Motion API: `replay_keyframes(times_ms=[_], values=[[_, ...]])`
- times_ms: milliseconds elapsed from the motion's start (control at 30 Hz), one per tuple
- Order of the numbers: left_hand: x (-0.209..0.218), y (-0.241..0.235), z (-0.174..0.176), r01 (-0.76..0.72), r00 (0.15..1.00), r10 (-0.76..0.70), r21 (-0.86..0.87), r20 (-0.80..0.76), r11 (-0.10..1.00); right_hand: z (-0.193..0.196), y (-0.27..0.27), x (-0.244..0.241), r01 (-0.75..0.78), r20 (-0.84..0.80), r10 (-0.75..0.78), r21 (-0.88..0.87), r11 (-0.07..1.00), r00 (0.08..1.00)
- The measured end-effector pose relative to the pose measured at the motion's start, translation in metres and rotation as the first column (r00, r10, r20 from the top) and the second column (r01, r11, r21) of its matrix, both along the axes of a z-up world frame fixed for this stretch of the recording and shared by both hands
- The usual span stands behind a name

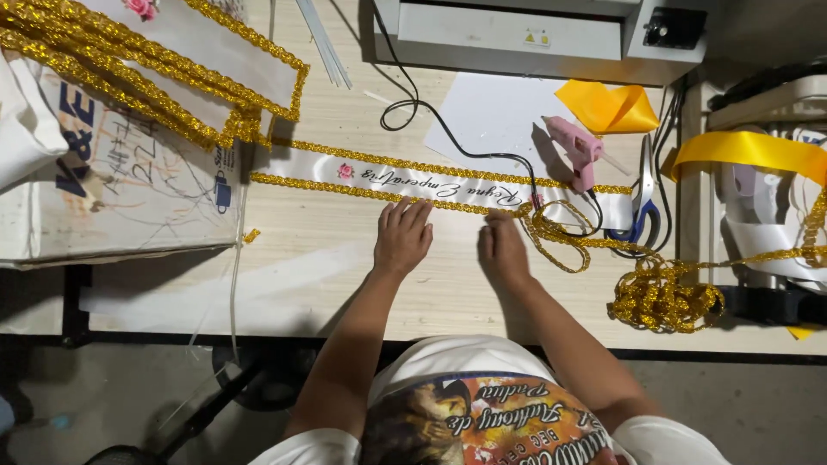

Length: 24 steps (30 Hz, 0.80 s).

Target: The person uses a hot glue gun to attach a gold glittery trim to the edges of a white sash. They repeatedly apply glue and press the trim along the sash's length, adjusting the position as needed.

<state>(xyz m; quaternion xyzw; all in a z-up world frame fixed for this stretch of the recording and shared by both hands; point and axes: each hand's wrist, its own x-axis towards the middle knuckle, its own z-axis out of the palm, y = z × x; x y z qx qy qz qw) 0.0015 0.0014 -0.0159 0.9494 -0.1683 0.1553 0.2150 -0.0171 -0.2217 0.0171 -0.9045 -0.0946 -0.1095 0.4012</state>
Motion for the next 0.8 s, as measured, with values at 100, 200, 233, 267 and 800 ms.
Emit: replay_keyframes(times_ms=[100, 200, 233, 267, 800], values=[[0.000, 0.003, 0.003, 0.013, 0.999, -0.015, -0.069, -0.034, 0.998, 0.002, -0.015, -0.006, 0.071, 0.025, -0.071, -0.011, 0.997, 0.997], [0.001, 0.003, -0.002, -0.077, 0.994, 0.052, -0.265, -0.101, 0.961, -0.003, -0.021, -0.006, 0.081, 0.100, -0.076, -0.055, 0.995, 0.992], [0.003, 0.006, -0.005, -0.172, 0.978, 0.104, -0.413, -0.181, 0.894, -0.005, -0.019, -0.003, 0.086, 0.106, -0.077, -0.082, 0.993, 0.991], [0.007, 0.011, 0.018, -0.184, 0.977, 0.121, -0.403, -0.176, 0.897, -0.004, -0.018, -0.004, 0.071, 0.109, -0.063, -0.069, 0.995, 0.992], [0.050, 0.156, -0.014, -0.929, 0.368, 0.892, -0.064, -0.263, 0.364, -0.031, -0.050, 0.002, 0.106, -0.095, -0.078, 0.332, 0.937, 0.992]])
